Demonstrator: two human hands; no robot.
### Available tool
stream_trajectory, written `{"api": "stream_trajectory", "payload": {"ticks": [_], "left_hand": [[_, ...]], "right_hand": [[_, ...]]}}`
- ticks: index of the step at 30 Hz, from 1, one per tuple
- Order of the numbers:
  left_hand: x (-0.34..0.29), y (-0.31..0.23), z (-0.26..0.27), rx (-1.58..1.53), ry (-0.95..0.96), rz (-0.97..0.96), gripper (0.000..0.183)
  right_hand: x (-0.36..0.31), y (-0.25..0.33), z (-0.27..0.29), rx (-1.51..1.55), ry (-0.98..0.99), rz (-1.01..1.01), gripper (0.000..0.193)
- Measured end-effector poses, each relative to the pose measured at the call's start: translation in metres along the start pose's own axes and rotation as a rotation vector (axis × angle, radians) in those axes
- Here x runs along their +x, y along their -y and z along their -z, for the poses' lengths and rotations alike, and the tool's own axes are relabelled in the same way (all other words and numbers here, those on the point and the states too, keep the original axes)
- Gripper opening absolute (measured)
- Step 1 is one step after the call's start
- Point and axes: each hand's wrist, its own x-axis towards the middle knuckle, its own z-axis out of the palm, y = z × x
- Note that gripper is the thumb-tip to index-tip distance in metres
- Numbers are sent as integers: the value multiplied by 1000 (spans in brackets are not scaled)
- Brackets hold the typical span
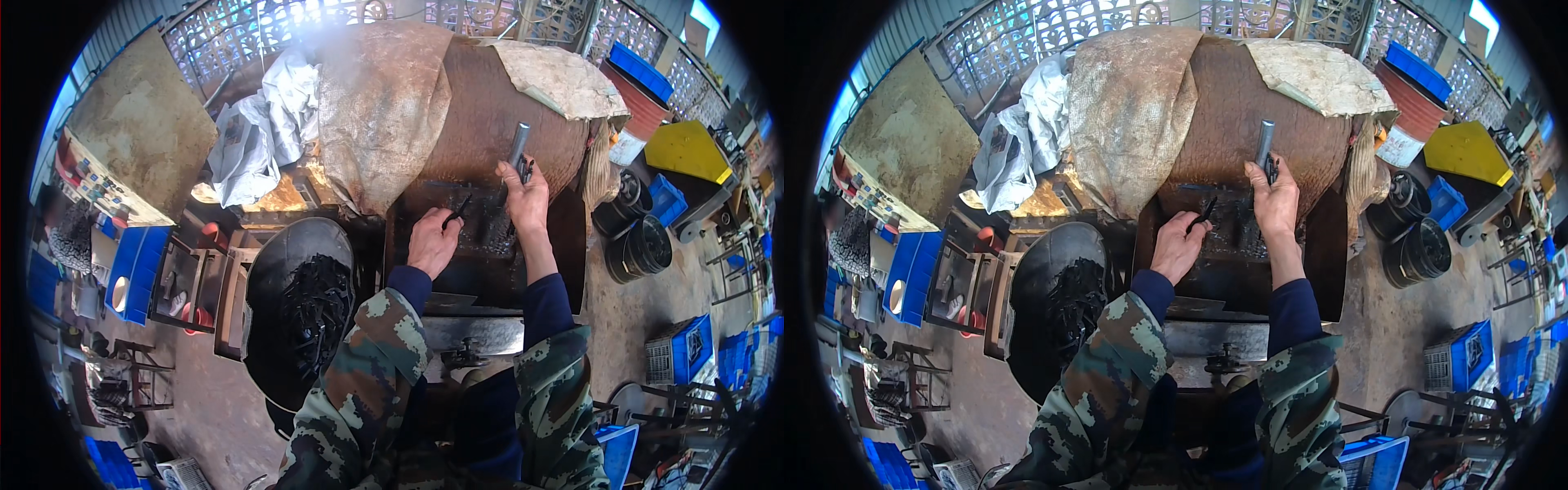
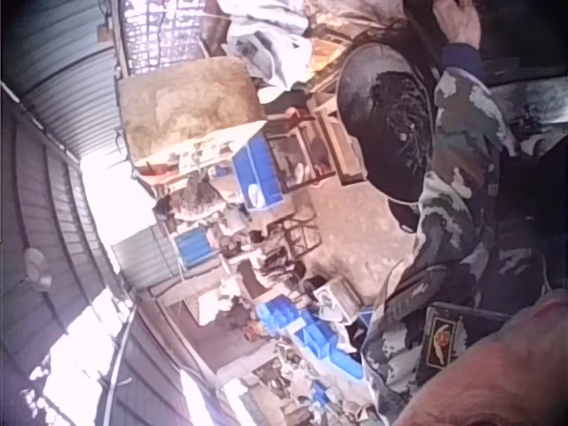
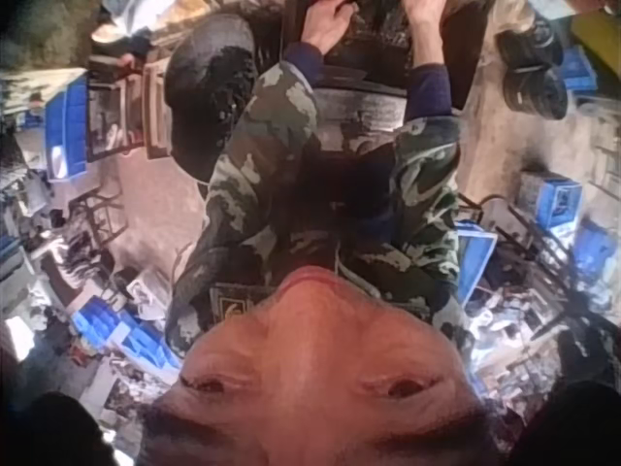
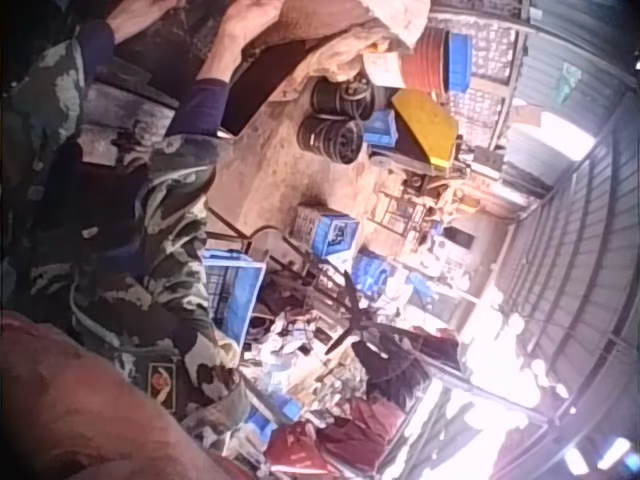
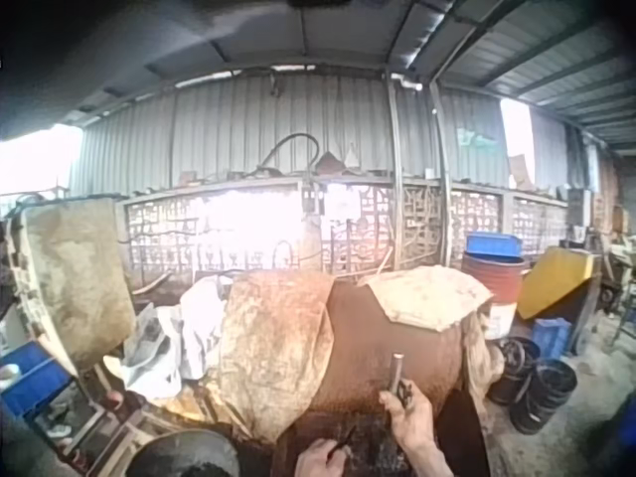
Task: The recorder is assembling and inspecting small metal pins at a workbench.
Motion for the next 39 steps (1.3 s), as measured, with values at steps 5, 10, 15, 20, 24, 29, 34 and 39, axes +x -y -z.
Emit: {"api": "stream_trajectory", "payload": {"ticks": [5, 10, 15, 20, 24, 29, 34, 39], "left_hand": [[0, -2, -4, -11, -14, -31, 19], [0, -2, -1, -7, 2, 2, 19], [0, -4, -2, -26, -20, -30, 19], [0, -6, 0, -28, 22, 18, 22], [0, -8, 0, -21, 4, -12, 21], [0, -8, 0, -22, 5, -6, 21], [1, -5, 0, -22, 5, -8, 21], [1, -6, 0, -33, 4, -13, 20]], "right_hand": [[1, 0, 4, -8, -8, -9, 29], [1, 0, 3, -2, 9, 25, 28], [1, 3, 3, -11, 10, 25, 28], [2, 2, 4, -7, 11, 21, 27], [1, 3, 4, -10, 12, 4, 27], [1, 2, 4, 13, 15, 1, 28], [1, 2, 3, -14, 10, 5, 27], [1, 4, 3, -9, 9, 0, 27]]}}
